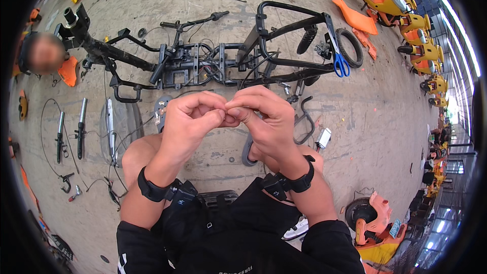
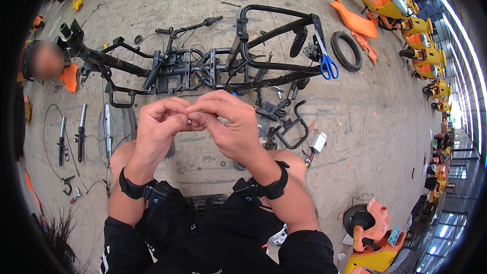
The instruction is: The person uses scissors to cut and strip the insulation from electrical wires on a motorcycle frame while sitting on the floor of a warehouse.
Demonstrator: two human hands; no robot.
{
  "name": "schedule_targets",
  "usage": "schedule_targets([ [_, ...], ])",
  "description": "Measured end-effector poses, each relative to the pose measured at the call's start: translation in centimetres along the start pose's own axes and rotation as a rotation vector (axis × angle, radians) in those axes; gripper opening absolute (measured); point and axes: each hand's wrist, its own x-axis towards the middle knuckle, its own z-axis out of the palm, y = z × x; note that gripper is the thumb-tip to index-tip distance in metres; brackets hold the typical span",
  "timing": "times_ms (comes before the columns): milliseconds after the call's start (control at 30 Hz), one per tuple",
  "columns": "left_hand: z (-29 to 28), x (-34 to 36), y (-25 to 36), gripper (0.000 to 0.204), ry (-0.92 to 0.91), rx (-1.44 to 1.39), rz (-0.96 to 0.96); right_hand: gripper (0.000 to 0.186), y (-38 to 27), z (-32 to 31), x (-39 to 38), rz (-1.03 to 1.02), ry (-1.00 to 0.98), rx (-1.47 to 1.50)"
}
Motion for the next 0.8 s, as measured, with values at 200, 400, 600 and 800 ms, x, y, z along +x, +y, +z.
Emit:
schedule_targets([
  [200,-0.2,-0.1,0.0,0.008,0.028,-0.052,-0.065,0.014,0.4,0.5,-0.4,0.043,0.036,0.014],
  [400,-0.2,-0.2,0.0,0.01,0.075,-0.1,-0.081,0.015,0.4,1.0,-0.4,-0.001,0.055,-0.006],
  [600,-0.2,-0.2,0.9,0.011,0.081,-0.137,-0.057,0.011,-0.1,0.7,-0.2,0.031,0.092,0.099],
  [800,0.1,-0.2,0.9,0.015,0.059,0.169,0.127,0.009,0.4,0.9,-0.2,0.025,0.056,0.117],
])
